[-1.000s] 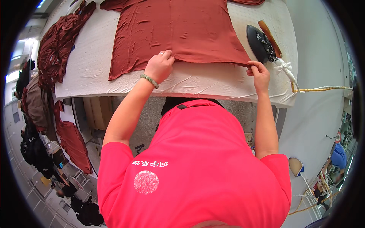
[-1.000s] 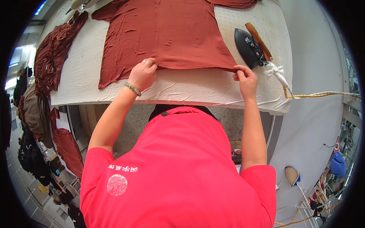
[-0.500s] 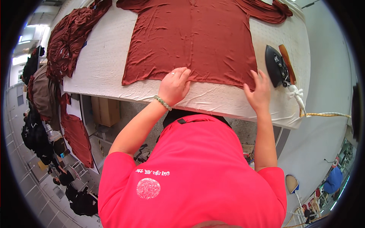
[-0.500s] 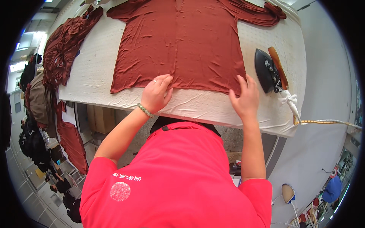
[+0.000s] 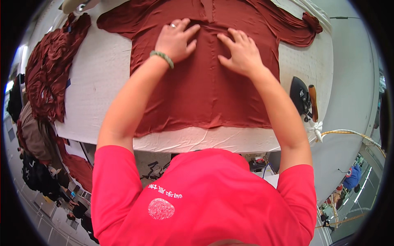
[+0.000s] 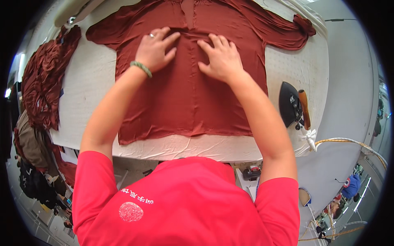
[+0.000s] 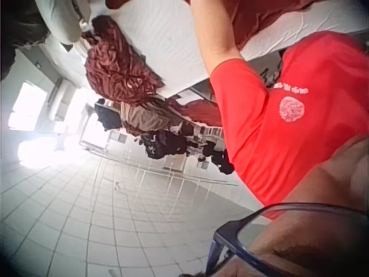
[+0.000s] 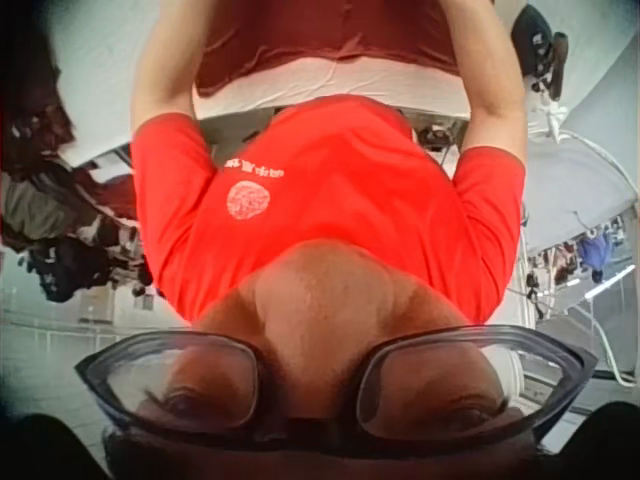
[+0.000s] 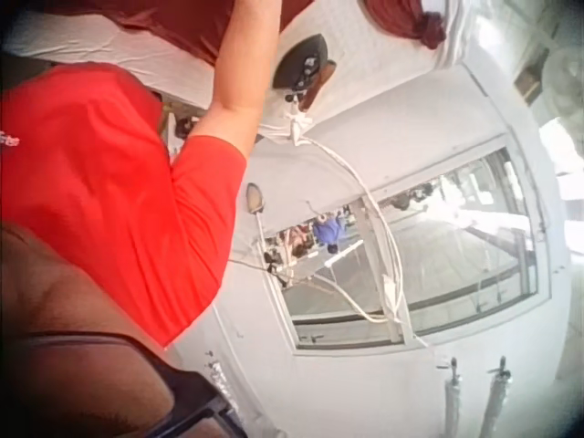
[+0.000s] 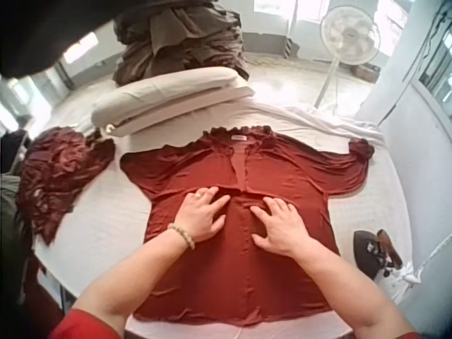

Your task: Ironing and folding red shirts on an industrial pressing table.

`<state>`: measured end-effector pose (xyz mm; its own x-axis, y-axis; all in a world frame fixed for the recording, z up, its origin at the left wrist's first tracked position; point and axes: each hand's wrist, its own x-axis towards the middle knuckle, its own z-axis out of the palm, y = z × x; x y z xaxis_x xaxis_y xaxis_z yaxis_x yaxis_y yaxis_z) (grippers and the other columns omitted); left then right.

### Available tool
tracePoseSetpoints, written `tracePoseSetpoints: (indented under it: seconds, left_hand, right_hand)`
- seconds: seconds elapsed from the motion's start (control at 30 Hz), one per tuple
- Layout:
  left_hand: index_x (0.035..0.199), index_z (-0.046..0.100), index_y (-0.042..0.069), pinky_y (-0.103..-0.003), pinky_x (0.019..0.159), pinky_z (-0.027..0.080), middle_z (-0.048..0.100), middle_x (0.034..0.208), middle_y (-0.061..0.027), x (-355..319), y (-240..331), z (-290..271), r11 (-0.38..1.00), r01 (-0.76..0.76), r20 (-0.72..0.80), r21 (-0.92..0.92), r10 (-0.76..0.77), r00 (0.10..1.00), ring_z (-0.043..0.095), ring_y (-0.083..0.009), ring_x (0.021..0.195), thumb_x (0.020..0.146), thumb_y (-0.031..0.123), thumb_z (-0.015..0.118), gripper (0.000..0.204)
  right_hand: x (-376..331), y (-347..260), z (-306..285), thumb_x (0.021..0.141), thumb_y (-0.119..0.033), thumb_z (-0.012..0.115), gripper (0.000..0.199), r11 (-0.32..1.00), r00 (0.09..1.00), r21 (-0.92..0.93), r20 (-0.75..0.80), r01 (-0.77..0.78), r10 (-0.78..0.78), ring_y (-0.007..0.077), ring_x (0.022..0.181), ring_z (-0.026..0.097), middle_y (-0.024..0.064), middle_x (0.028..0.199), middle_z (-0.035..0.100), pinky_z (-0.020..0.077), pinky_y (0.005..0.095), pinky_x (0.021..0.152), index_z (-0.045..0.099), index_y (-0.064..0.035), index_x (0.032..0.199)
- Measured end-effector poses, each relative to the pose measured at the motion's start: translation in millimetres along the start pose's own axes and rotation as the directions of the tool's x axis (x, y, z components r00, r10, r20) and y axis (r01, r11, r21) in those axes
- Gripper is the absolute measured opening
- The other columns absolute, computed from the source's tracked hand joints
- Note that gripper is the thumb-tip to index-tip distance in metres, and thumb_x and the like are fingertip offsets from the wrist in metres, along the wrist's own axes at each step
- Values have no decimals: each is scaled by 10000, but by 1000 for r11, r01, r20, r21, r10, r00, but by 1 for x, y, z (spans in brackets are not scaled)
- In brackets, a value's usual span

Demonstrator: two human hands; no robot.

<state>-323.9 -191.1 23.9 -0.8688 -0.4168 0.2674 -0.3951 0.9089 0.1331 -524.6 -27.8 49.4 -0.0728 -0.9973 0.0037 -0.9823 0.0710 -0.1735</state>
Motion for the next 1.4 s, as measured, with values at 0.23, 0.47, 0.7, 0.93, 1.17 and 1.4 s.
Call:
tracePoseSetpoints:
  seconds: [0.23, 0.47, 0.7, 0.93, 1.17, 1.4]
  left_hand:
    - [1327, 607, 148, -464, 1002, 449, 556, 1373, -129, 91, -83, 15, 999, -20, 9, 47, 20, 1000, 518, -323, 1274, 879, 254, 639, 462]
    - [1292, 624, 108, -414, 1032, 416, 560, 1341, -168, 140, -81, 5, 993, 105, 133, 45, -110, 985, 491, -313, 1278, 872, 276, 621, 452]
    - [1248, 636, 83, -409, 1018, 420, 590, 1287, -150, 132, -75, 40, 997, 39, -49, -67, -42, 998, 520, -310, 1238, 873, 274, 625, 421]
    - [1193, 659, 48, -410, 1022, 418, 579, 1313, -144, 134, -61, 50, 995, -2, -81, -95, -6, 997, 507, -295, 1256, 852, 159, 640, 359]
    - [1312, 597, 76, -498, 1078, 397, 542, 1390, -137, 16, 13, 28, 911, 14, -111, -413, -65, 992, 491, -339, 1313, 859, 105, 632, 455]
    - [1244, 627, 60, -484, 1090, 390, 584, 1305, -128, -188, 104, -54, 949, 208, 158, -235, -174, 972, 543, -312, 1248, 818, 69, 633, 426]
  right_hand:
    - [116, 40, 2, 809, -342, 717, 647, 996, 997, -48, -2, -79, 79, 321, 1372, 417, 147, 1458, 468, 368, 494, 1111, 524, -177, 1404]
    - [177, 61, -9, 865, -260, 597, 572, 993, 994, 111, -97, -30, 41, 364, 1270, 519, 224, 1328, 574, 397, 418, 1101, 512, -22, 1378]
    - [182, 75, 18, 893, -260, 576, 559, 989, 984, 139, -163, -53, 75, 333, 1337, 472, 211, 1417, 523, 407, 429, 1088, 504, 8, 1378]
    - [184, 52, 24, 932, -291, 581, 556, 990, 979, -25, -158, -135, 130, 334, 1374, 437, 206, 1468, 476, 377, 432, 1109, 489, -8, 1402]
    - [63, -12, 51, 898, -315, 637, 607, 991, 943, 135, -331, 11, 35, 343, 1404, 385, 176, 1509, 422, 306, 490, 1156, 477, -82, 1434]
    - [-192, -104, 30, 827, -182, 710, 506, 890, 983, 428, 18, 159, -184, 307, 1296, 497, 118, 1388, 544, 345, 499, 1126, 596, -72, 1307]
